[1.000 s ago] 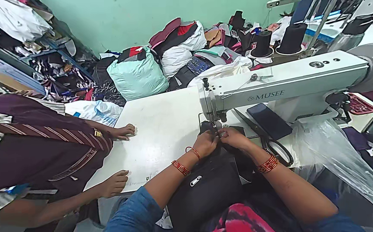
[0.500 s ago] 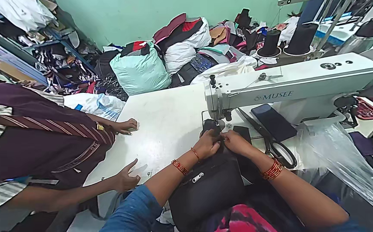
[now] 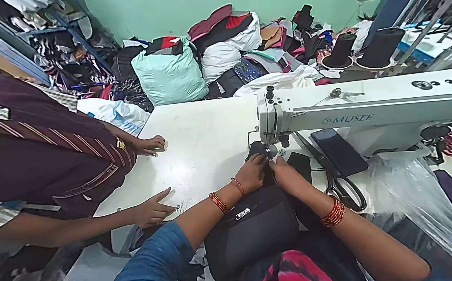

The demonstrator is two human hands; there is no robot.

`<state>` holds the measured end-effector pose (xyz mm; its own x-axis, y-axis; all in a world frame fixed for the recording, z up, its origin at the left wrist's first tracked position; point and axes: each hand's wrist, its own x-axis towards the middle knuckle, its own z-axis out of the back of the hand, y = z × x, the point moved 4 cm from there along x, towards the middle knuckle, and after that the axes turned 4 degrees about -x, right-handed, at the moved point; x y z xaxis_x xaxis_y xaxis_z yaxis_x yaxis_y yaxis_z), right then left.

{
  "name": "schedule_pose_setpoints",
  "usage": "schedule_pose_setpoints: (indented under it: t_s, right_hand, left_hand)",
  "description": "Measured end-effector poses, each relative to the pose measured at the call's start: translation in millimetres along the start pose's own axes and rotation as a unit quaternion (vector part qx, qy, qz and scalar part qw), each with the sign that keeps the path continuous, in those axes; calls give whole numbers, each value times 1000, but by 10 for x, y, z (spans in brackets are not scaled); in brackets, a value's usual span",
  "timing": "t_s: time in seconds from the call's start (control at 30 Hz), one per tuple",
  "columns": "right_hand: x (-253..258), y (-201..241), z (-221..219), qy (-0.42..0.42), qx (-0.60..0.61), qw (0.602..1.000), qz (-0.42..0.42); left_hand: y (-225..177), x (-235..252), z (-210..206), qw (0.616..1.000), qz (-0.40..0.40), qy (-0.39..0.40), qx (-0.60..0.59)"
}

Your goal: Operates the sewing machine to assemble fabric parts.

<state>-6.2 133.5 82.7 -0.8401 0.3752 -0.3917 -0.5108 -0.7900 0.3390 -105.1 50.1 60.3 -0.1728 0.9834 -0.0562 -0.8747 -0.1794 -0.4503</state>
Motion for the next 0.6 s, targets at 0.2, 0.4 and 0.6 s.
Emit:
schedule_pose_setpoints:
  t_s: [0.2,0.4,0.6]
  right_hand:
    - [146,-41,71,10,12,1000,-1]
    - [276,-42,155,16,-6,1000,-9]
    - [311,-83,181,-4,27,1000,2]
  left_hand:
    - [70,138,60,1000,-11,-7,-11]
    - [91,282,154,999,17,45,24]
    - [73,183,502,990,39,118,-63]
